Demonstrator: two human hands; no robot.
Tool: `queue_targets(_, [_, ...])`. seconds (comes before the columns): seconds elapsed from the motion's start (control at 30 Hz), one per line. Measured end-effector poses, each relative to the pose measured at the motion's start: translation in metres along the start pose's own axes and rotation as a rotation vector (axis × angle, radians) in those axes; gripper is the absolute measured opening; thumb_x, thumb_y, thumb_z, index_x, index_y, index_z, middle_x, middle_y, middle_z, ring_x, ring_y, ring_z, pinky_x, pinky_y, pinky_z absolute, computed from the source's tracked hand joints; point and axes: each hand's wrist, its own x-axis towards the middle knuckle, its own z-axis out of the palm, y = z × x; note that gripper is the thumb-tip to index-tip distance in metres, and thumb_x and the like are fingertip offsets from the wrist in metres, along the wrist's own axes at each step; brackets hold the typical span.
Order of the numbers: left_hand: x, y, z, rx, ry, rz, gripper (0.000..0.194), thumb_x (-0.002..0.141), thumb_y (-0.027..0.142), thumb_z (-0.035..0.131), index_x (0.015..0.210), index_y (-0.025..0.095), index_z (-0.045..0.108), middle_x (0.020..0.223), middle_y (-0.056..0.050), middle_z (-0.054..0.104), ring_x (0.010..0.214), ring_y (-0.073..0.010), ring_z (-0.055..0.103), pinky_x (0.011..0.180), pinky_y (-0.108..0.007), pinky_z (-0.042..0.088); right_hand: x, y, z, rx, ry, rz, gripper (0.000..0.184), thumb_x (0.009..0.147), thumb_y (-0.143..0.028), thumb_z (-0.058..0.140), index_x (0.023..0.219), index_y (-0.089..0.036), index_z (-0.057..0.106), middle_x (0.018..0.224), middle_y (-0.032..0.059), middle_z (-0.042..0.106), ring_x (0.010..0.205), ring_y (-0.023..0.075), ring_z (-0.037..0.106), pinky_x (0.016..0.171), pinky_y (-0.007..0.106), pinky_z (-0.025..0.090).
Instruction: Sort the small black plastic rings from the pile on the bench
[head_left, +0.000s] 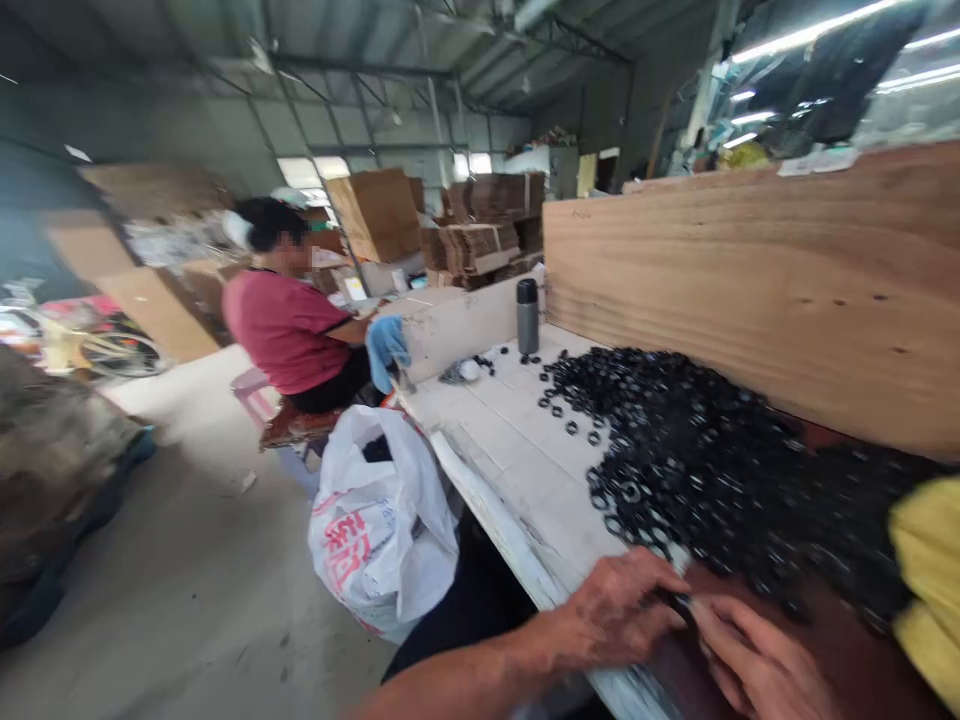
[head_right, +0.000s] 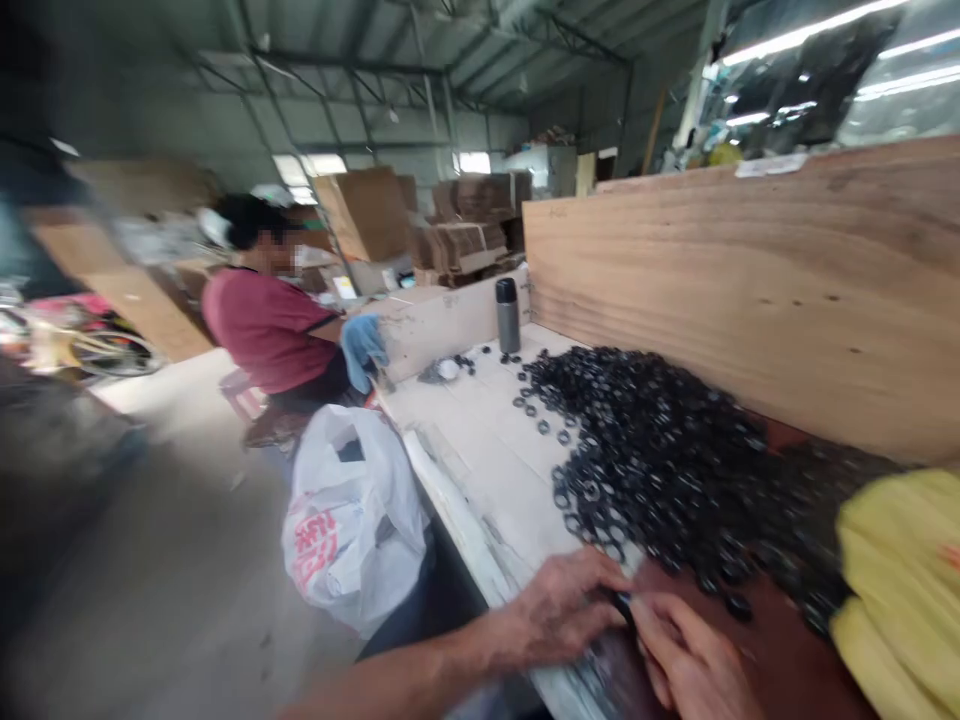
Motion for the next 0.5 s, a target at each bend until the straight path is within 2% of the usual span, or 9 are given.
queue_targets(0.03, [0.000, 0.005, -0.001, 0.000, -0.027, -0.016, 0.029, 0.085, 0.026, 0.064, 0.111, 0.015, 0.070, 0.102, -0.013, 0.071, 0.096, -0.0228, 0.068, 0.087, -0.032, 0.054, 0.000, 0.001, -0.004, -0.014, -0.038, 0.042, 0.046, 0.094, -0.050, 0.046, 0.064, -0.022, 0.065, 0.048, -0.0002, 0.061, 0.037, 0.0145, 0.055, 0.034, 0.022, 0.039])
queue_targets(0.07, [0.001, 0.008, -0.002, -0.004, -0.059, -0.053, 0.028, 0.083, 0.023, 0.064, 0.109, 0.015, 0.070, 0.099, -0.011, 0.071, 0.090, -0.0210, 0.068, 0.082, -0.030, 0.054, 0.002, 0.002, -0.008, 0.006, -0.164, 0.082, 0.047, 0.094, -0.052, 0.047, 0.062, -0.021, 0.063, 0.049, 0.0004, 0.061, 0.040, 0.0149, 0.056, 0.036, 0.023, 0.039])
queue_targets(0.13, [0.004, 0.013, -0.004, -0.014, -0.174, -0.132, 0.024, 0.080, 0.021, 0.066, 0.103, 0.017, 0.071, 0.090, -0.005, 0.070, 0.075, -0.0161, 0.065, 0.068, -0.025, 0.051, 0.007, 0.007, -0.015, -0.044, -0.227, 0.120, 0.052, 0.092, -0.055, 0.049, 0.053, -0.021, 0.055, 0.047, 0.0006, 0.058, 0.043, 0.0146, 0.054, 0.041, 0.023, 0.038])
queue_targets(0.2, [0.008, 0.012, -0.002, 0.032, -0.182, -0.183, 0.012, 0.081, 0.028, 0.068, 0.081, 0.017, 0.071, 0.076, -0.002, 0.066, 0.066, -0.0134, 0.060, 0.061, -0.023, 0.046, 0.012, 0.016, -0.022, -0.182, -0.069, 0.106, 0.052, 0.089, -0.056, 0.051, 0.049, -0.023, 0.049, 0.048, 0.0021, 0.057, 0.047, 0.0158, 0.053, 0.048, 0.026, 0.039])
queue_targets(0.27, [0.011, 0.008, 0.003, 0.118, -0.036, -0.261, 0.017, 0.084, 0.031, 0.065, 0.076, 0.016, 0.068, 0.067, 0.000, 0.060, 0.060, -0.0123, 0.056, 0.058, -0.023, 0.044, 0.016, 0.024, -0.026, -0.292, 0.065, 0.135, 0.040, 0.087, -0.050, 0.054, 0.057, -0.023, 0.051, 0.053, 0.0018, 0.059, 0.051, 0.0170, 0.054, 0.053, 0.027, 0.041])
queue_targets(0.33, [0.013, 0.000, 0.008, 0.213, 0.098, -0.306, 0.013, 0.086, 0.026, 0.061, 0.094, 0.017, 0.067, 0.068, 0.002, 0.058, 0.060, -0.0130, 0.055, 0.060, -0.024, 0.044, 0.016, 0.030, -0.026, -0.352, 0.165, 0.165, 0.019, 0.084, -0.039, 0.058, 0.074, -0.023, 0.057, 0.066, 0.0028, 0.063, 0.061, 0.0192, 0.059, 0.060, 0.029, 0.045])
queue_targets(0.37, [0.015, -0.004, 0.011, 0.264, 0.125, -0.305, 0.021, 0.086, 0.023, 0.060, 0.106, 0.017, 0.065, 0.071, 0.002, 0.059, 0.061, -0.0137, 0.056, 0.062, -0.025, 0.046, 0.015, 0.031, -0.025, -0.368, 0.196, 0.164, 0.011, 0.082, -0.033, 0.059, 0.084, -0.021, 0.059, 0.075, 0.0045, 0.064, 0.068, 0.0205, 0.061, 0.064, 0.031, 0.047])
queue_targets(0.43, [0.018, -0.012, 0.015, 0.373, 0.116, -0.286, 0.037, 0.085, 0.018, 0.060, 0.122, 0.019, 0.060, 0.079, 0.000, 0.060, 0.066, -0.0154, 0.058, 0.066, -0.027, 0.048, 0.014, 0.032, -0.021, -0.387, 0.212, 0.131, 0.022, 0.081, -0.025, 0.059, 0.102, -0.018, 0.059, 0.094, 0.0097, 0.063, 0.082, 0.0232, 0.062, 0.073, 0.034, 0.050])
queue_targets(0.5, [0.022, -0.016, 0.019, 0.461, 0.089, -0.285, 0.036, 0.086, 0.017, 0.058, 0.122, 0.020, 0.060, 0.086, -0.003, 0.062, 0.071, -0.0171, 0.061, 0.070, -0.029, 0.049, 0.013, 0.031, -0.019, -0.397, 0.194, 0.114, 0.028, 0.082, -0.021, 0.057, 0.109, -0.016, 0.058, 0.104, 0.0130, 0.059, 0.089, 0.0249, 0.061, 0.079, 0.037, 0.050])
